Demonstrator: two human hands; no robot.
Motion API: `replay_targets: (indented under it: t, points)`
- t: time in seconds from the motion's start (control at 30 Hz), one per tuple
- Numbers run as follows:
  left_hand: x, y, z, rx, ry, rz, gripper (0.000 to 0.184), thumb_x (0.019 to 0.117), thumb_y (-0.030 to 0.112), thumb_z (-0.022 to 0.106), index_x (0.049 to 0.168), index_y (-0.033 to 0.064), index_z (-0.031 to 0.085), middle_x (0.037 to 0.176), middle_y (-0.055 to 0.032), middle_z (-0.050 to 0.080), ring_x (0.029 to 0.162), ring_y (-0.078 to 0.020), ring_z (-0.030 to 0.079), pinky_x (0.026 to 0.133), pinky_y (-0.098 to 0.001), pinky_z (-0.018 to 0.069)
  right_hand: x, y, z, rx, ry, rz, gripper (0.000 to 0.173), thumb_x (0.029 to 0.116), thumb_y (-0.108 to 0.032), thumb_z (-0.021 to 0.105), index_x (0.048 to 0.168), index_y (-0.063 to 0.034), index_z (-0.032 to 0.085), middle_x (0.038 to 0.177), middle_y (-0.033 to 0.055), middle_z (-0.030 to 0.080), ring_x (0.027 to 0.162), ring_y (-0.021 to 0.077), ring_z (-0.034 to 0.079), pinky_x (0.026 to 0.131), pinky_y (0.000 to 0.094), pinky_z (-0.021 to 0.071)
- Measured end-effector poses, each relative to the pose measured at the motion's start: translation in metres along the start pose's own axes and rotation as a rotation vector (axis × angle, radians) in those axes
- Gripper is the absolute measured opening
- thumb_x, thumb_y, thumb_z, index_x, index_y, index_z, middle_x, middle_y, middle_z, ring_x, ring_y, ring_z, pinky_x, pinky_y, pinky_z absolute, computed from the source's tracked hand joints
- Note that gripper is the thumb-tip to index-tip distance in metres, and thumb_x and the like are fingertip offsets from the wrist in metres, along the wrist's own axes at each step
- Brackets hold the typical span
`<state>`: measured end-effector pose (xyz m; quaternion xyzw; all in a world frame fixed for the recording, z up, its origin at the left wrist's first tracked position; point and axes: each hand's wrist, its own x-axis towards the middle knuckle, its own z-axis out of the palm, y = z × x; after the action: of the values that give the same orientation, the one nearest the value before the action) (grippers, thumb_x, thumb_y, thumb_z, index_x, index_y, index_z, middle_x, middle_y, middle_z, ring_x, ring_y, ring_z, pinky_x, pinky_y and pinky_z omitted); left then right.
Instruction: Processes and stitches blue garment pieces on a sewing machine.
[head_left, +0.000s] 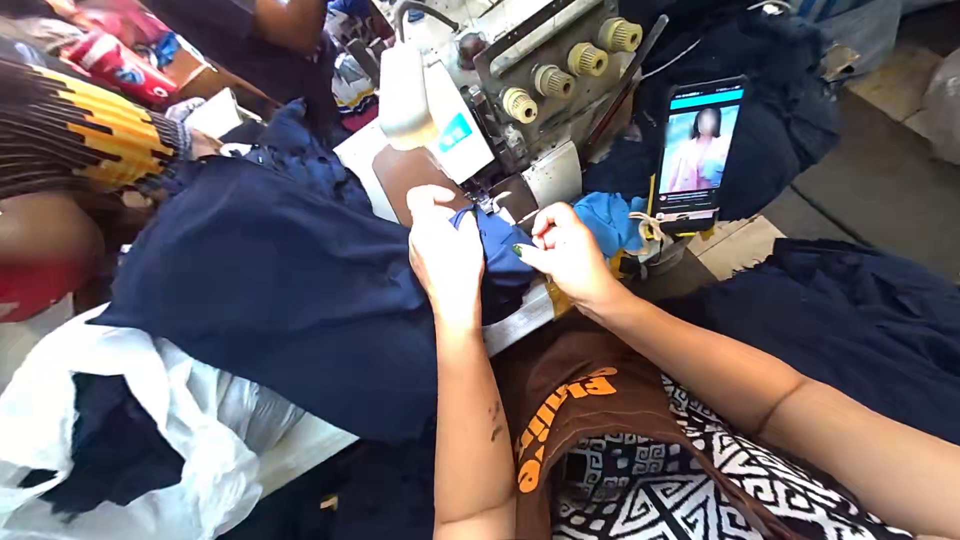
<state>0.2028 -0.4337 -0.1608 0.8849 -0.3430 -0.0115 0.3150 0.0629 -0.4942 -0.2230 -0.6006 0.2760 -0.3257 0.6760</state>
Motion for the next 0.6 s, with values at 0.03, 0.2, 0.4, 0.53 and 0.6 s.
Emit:
replay_targets:
  t: [0.03,0.2,0.4,0.53,0.6]
  points:
    - [0.01,0.002,0.003,0.0,-0.002,-0.036,0.037,0.0907,0.01,0.067,0.126,0.0043,0.057,0.095,-0.0131,0.068,0.088,-0.0308,0.067,0.076,-0.053,0.0538,0.004,-0.002,0.001,0.02,0.003,-0.01,0.032,0.0886,-0.002,0.073,0.111,-0.0106,0.053,0.066,0.0033,0.048,0.049,0.0092,0.043,0.043,0.0225,0.0372]
    - [0.033,0.002,0.008,0.021,0.016,-0.078,0.038,0.0882,0.01,0.068,0.124,0.0035,0.057,0.096,-0.01,0.069,0.092,-0.0261,0.067,0.081,-0.0502,0.0531,0.026,-0.002,0.014,0.03,0.094,-0.043,0.031,0.0841,0.0,0.076,0.103,-0.0082,0.053,0.064,-0.0032,0.047,0.051,0.0032,0.043,0.048,0.018,0.038]
    - [0.041,-0.006,0.012,0.007,0.044,-0.026,0.03,0.088,0.011,0.067,0.117,0.0029,0.06,0.097,-0.0109,0.068,0.093,-0.0223,0.066,0.083,-0.0444,0.0524,0.032,0.001,0.021,0.012,0.135,-0.091,0.03,0.0832,-0.002,0.077,0.101,-0.006,0.053,0.064,-0.0044,0.047,0.053,0.0019,0.045,0.052,0.0167,0.0414]
    - [0.053,-0.013,0.012,0.028,0.063,-0.007,0.037,0.0902,0.018,0.07,0.122,-0.0002,0.061,0.109,-0.0151,0.068,0.102,-0.0242,0.066,0.092,-0.0454,0.0509,0.038,-0.004,0.025,0.031,0.146,-0.049,0.027,0.0861,-0.001,0.076,0.101,-0.0032,0.053,0.059,-0.0012,0.052,0.047,0.0057,0.054,0.048,0.0221,0.052]
    - [0.056,-0.015,0.01,0.008,0.065,-0.018,0.04,0.0895,0.02,0.072,0.122,0.0005,0.06,0.108,-0.0137,0.068,0.1,-0.022,0.066,0.091,-0.0436,0.0511,0.038,-0.002,0.025,-0.01,0.14,-0.078,0.025,0.0875,-0.004,0.075,0.102,-0.0028,0.055,0.062,0.0013,0.052,0.047,0.0077,0.053,0.047,0.0233,0.0497]
